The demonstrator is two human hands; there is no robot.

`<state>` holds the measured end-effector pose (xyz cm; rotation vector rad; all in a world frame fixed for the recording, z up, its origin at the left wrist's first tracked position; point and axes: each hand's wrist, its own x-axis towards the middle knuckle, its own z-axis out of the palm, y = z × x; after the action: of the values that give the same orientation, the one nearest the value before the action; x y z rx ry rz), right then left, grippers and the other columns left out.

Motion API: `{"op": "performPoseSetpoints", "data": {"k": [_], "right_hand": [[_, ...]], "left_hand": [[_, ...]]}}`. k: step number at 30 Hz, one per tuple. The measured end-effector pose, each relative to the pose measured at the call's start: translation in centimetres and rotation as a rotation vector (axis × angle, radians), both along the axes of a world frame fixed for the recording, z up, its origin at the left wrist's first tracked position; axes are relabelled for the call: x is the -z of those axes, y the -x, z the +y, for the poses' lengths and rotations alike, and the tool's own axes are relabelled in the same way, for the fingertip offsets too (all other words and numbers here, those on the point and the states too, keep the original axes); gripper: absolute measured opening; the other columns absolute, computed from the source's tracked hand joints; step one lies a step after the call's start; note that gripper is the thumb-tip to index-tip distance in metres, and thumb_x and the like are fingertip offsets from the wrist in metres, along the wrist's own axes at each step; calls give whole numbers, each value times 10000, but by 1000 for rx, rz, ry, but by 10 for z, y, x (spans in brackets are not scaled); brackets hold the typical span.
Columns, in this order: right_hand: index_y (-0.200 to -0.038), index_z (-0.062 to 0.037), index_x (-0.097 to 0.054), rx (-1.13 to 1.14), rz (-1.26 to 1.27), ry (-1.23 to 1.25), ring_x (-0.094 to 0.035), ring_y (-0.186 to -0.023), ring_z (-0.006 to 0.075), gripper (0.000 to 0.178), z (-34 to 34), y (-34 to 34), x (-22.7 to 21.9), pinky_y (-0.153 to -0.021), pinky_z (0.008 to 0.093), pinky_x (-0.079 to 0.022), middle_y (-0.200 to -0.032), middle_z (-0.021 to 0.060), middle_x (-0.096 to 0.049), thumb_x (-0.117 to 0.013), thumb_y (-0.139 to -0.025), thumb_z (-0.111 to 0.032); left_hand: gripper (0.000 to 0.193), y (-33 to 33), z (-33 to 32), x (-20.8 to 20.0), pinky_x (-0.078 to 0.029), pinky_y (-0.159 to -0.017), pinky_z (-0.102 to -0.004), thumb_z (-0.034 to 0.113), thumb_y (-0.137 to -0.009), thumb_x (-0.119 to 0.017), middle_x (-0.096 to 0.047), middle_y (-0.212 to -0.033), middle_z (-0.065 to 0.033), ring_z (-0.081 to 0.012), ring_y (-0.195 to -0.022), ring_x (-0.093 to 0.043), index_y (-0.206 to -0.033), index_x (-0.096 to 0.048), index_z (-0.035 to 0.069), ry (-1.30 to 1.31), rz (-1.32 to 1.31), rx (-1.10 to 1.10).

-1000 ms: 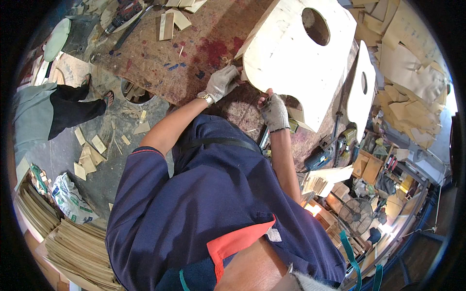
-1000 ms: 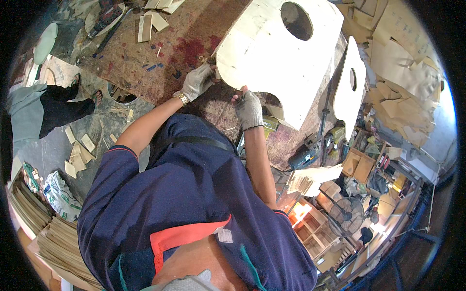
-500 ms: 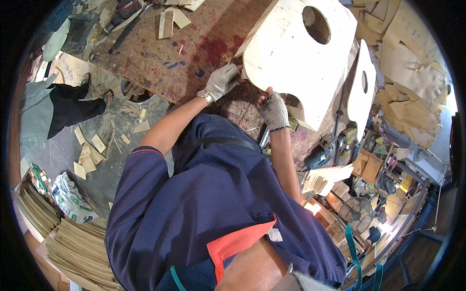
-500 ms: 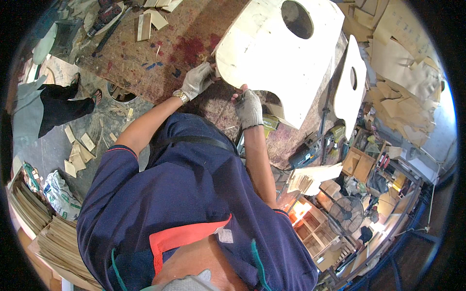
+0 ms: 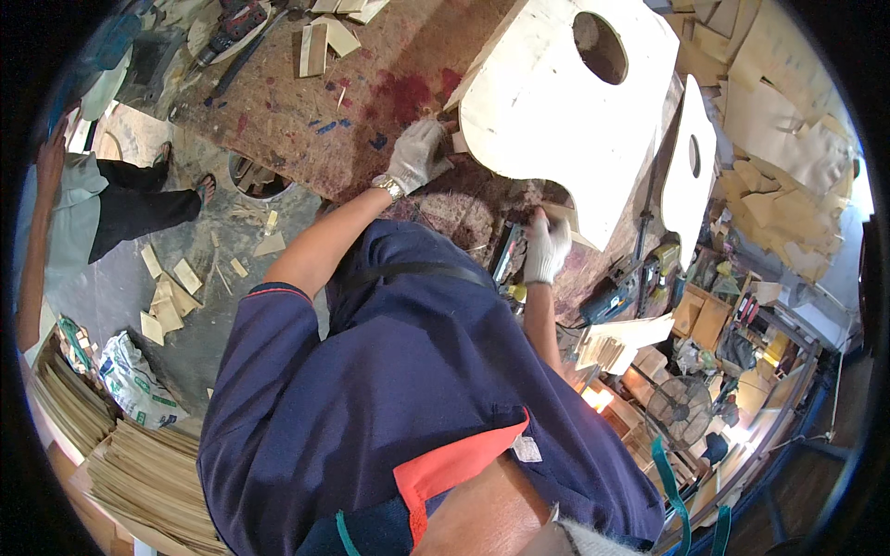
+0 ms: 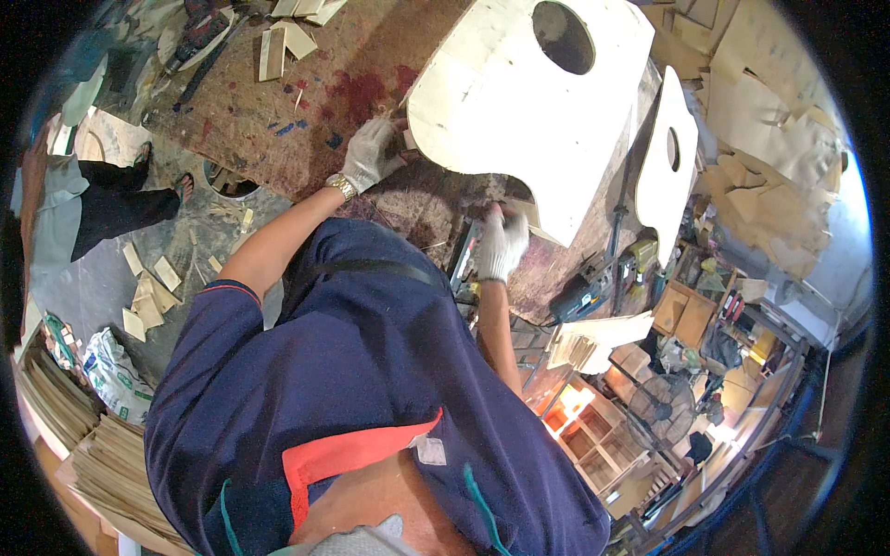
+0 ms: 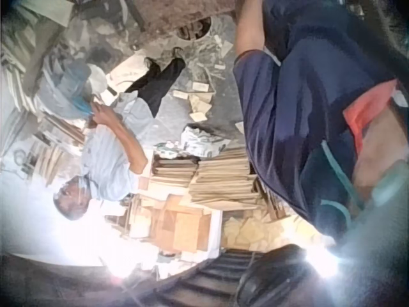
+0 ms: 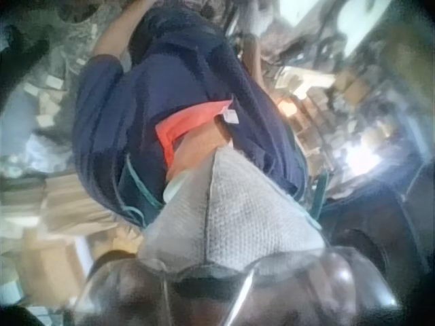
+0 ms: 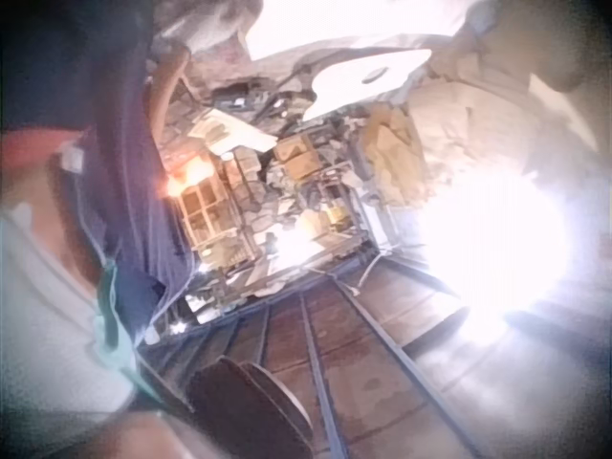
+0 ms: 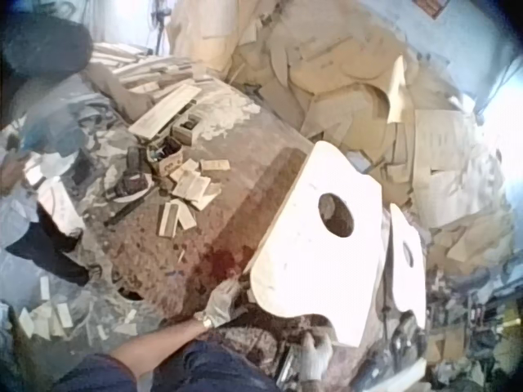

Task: The person assembles small wooden pieces onto a larger curved wooden panel using a pneumatic nail gun. They repeatedly pick up small blocks, position them along the panel's edge, and fasten them in place. The work occurs at a cluttered workbench in a woodworking shop.

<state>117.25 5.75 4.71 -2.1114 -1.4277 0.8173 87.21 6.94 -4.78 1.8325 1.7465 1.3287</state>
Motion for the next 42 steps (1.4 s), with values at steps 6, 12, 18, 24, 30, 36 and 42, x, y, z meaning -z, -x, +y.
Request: {"op": "performPoseSetpoints", "data": {"k": [6, 12, 18, 24, 30, 36, 42], "right_hand": [[-1157, 79, -624, 253, -300, 191, -680, -872, 302, 536, -58, -84, 38, -814, 397, -528, -962, 191, -707, -734, -740, -239], [-1004, -17, -737, -97, -153, 342, -724, -796, 249, 369, -45, -104, 39, -749, 371, -546, -883, 147, -754, -748, -720, -254], [-1170, -37, -654, -290, -424, 250, -731, -950, 363, 460, -45, 6, -88, -818, 427, -557, -963, 216, -737, -702, -728, -155], [-1290, -9, -532, -459, -58, 134, -700, -812, 291, 528, -10, 53, -152, -762, 418, -573, -1038, 164, -707, -739, -824, -144], [-1262, -11, -515, -452, 193, 164, -588, -594, 85, 408, 19, 117, -177, -517, 247, -494, -937, 65, -666, -718, -917, -92], [-1302, -11, -474, -527, 73, 221, -568, -563, 83, 454, 35, 126, -163, -499, 251, -503, -935, 70, -660, -701, -926, -124], [-1317, -9, -453, -519, 71, 272, -563, -554, 87, 480, 39, 130, -158, -488, 258, -503, -925, 78, -659, -702, -923, -124]], "left_hand": [[595, 0, 0, 5, -477, -992, -526, 226, -648, -866, -636, -1152, -176, -383, -1121, -600, -1162, -624, 52, 87, 87, -2], [571, 0, 1, 10, -464, -1011, -538, 205, -666, -850, -625, -1188, -179, -389, -1144, -592, -1178, -638, 67, 143, 43, 34], [554, 1, 3, 13, -467, -1005, -527, 203, -657, -857, -637, -1174, -155, -375, -1148, -597, -1157, -652, 80, 86, 74, 24], [451, -1, 2, 12, -474, -944, -502, 187, -672, -840, -628, -1080, -122, -358, -1076, -605, -1066, -647, 86, 47, 62, 6], [444, 0, 2, 12, -470, -905, -476, 159, -659, -835, -625, -1063, -119, -349, -1082, -605, -1053, -645, 79, -30, 55, 0], [443, 3, 1, 13, -467, -924, -489, 182, -687, -825, -628, -1094, -128, -355, -1087, -602, -1073, -641, 67, -34, 95, 18], [436, 6, 2, 8, -465, -856, -470, 193, -690, -815, -600, -1027, -121, -354, -1004, -595, -1071, -643, 67, -3, 58, 78]]}}
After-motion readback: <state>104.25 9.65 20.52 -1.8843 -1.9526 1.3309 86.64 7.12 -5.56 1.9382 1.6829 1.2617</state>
